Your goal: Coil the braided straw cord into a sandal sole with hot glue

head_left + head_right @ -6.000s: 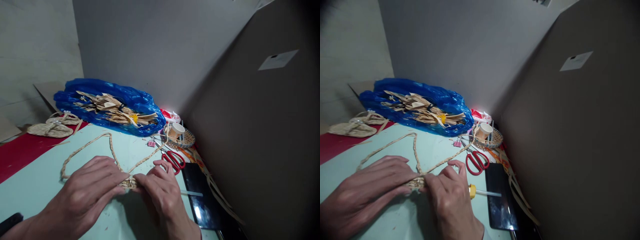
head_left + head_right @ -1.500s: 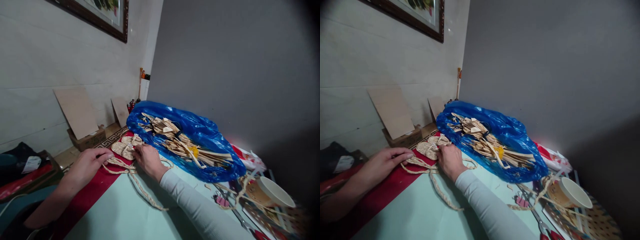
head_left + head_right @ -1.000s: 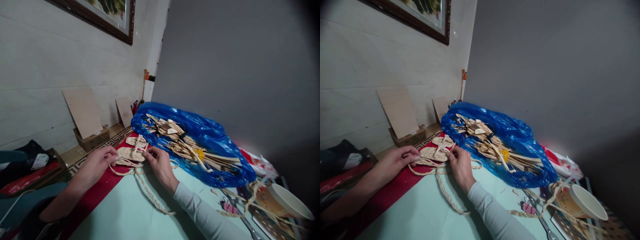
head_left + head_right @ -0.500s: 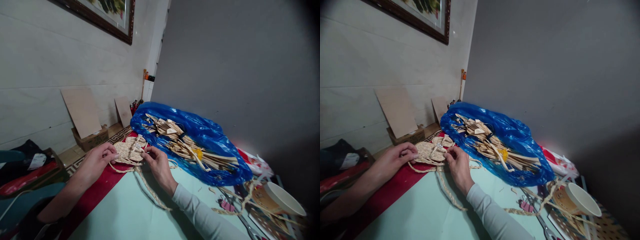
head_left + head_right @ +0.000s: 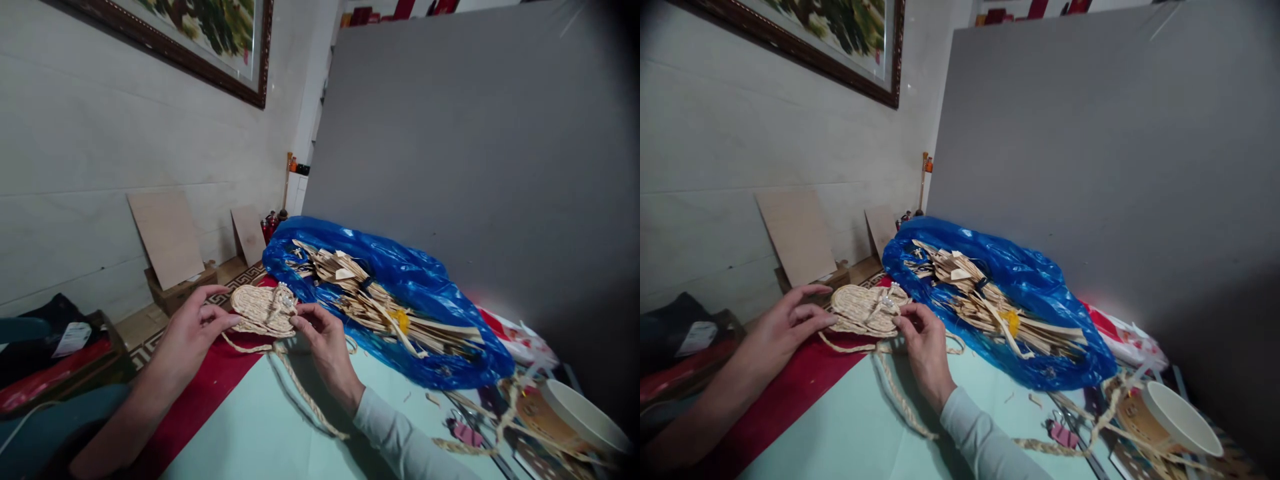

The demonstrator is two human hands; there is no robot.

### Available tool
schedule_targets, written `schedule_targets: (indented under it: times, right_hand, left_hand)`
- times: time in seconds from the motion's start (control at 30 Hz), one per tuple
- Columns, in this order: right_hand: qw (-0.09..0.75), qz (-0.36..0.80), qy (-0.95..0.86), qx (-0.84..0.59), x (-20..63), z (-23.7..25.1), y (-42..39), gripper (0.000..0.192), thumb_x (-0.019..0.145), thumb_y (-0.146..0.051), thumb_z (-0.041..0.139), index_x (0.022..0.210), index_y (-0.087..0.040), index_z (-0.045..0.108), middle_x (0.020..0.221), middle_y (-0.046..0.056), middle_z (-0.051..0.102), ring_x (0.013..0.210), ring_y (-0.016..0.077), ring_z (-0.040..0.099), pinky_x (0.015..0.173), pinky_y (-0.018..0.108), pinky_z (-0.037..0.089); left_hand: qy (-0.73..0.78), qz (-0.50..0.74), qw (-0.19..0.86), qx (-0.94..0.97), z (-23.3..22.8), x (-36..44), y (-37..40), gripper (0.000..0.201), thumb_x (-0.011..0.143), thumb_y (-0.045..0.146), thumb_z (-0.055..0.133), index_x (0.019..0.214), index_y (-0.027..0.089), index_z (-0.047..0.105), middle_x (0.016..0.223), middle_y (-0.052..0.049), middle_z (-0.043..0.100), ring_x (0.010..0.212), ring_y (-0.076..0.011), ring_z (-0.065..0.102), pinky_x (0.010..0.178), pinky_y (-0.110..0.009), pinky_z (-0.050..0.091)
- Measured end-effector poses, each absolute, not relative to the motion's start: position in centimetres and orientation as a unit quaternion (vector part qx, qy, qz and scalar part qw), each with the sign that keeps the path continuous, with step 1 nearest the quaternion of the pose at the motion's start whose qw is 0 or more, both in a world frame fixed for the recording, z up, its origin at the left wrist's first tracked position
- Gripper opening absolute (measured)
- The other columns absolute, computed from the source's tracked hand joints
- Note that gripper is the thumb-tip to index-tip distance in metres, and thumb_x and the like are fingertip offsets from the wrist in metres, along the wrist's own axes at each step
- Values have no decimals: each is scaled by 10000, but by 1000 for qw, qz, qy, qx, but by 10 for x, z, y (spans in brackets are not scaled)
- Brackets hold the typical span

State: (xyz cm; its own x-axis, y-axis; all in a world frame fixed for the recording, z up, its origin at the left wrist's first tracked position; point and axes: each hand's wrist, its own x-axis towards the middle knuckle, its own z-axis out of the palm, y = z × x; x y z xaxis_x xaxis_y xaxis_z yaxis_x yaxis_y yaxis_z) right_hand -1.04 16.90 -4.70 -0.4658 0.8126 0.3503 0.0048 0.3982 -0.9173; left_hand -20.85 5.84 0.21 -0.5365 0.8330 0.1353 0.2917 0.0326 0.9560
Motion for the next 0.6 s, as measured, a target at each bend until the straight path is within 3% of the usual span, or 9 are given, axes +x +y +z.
schedule_targets:
  times: [0.6]
  right_hand:
    - [412, 466, -722, -303, -12, -45, 168, 219, 1008, -354, 663, 1094, -154, 675, 1061, 49, 704, 918, 202, 700, 818, 394, 600]
  left_hand:
    - [669, 568, 229, 421, 6, -206, 57, 434, 674, 471, 723, 1033, 246, 627, 618, 37, 700, 713, -251, 656, 702, -354, 485]
